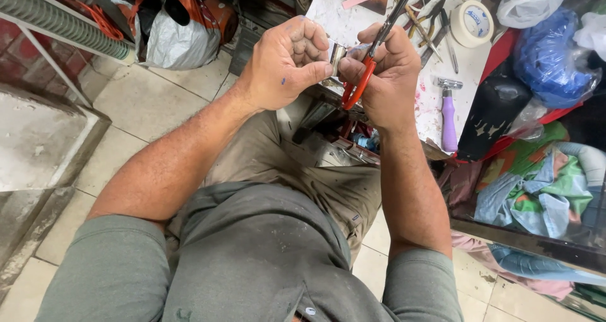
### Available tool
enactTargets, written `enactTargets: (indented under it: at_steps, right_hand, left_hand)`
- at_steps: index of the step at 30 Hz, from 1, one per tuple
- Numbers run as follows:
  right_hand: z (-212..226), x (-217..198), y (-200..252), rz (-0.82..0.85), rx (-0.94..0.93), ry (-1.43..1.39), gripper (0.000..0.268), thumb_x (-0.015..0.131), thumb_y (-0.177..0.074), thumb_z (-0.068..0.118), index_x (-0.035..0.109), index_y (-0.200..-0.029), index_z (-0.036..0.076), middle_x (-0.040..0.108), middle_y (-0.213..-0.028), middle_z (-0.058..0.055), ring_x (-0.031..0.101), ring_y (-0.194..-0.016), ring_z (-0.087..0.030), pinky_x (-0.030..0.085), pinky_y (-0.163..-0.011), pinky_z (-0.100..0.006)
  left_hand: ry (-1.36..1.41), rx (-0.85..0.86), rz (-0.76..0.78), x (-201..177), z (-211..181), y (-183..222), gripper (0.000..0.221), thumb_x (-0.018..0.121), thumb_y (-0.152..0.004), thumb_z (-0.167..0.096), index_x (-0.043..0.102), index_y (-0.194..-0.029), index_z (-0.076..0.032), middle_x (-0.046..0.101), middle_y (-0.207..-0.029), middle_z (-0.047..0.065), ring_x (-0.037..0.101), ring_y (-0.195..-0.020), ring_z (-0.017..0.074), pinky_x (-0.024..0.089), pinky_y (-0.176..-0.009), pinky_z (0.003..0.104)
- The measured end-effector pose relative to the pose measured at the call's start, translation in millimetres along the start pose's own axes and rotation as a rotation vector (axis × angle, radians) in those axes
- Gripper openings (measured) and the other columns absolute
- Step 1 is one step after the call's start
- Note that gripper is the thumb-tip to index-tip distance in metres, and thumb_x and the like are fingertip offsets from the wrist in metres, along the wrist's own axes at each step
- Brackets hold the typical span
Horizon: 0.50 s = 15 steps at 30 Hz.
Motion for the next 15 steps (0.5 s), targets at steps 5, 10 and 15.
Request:
enactTargets:
  at_steps: [5, 10, 15]
  right_hand:
    - [-2.3, 0.2, 1.6, 0.006, 0.0, -0.007, 0.03, 0.072, -0.096, -0.008, 0.053, -0.112, 0.009, 0.049, -0.069, -0.003, 0.055, -0.064, -0.017, 0.053, -0.06, -0.032]
    - [-1.0, 4.3, 4.1, -0.02, 0.014, -0.016, 0.03, 0.069, -0.095, -0.01, 0.052, -0.111, 0.01, 0.049, -0.067, -0.003, 0.054, -0.062, -0.016, 0.054, -0.061, -0.032]
    - [-8.0, 4.2, 5.9, -0.036, 0.041, -0.039, 0.03, 0.067, -0.094, -0.01, 0.052, -0.11, 0.01, 0.047, -0.067, -0.003, 0.051, -0.061, -0.015, 0.051, -0.06, -0.031]
  left_hand:
    - [-0.028, 0.009, -0.007, 2.0, -1.8, 1.1, 0.022, 0.074, -0.088, 0.0, 0.058, -0.1, -0.01, 0.063, -0.084, 0.0, 0.058, -0.072, 0.0071, 0.051, -0.067, 0.021]
    - [-0.114, 0.012, -0.007, 2.5, -5.6, 2.0, 0.018, 0.07, -0.087, -0.003, 0.058, -0.097, -0.011, 0.06, -0.08, -0.002, 0.056, -0.068, 0.0059, 0.048, -0.063, 0.021]
    - [-0.133, -0.034, -0.027, 4.0, -4.9, 3.3, 0.018, 0.067, -0.084, -0.005, 0.058, -0.098, -0.011, 0.061, -0.077, -0.003, 0.055, -0.066, 0.005, 0.046, -0.061, 0.022]
Point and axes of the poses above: each hand's wrist, its own y-axis away from the middle knuckle, its own x-axis out of the palm, z = x × y, the point moved 2 cm from there along -y, towards the middle knuckle
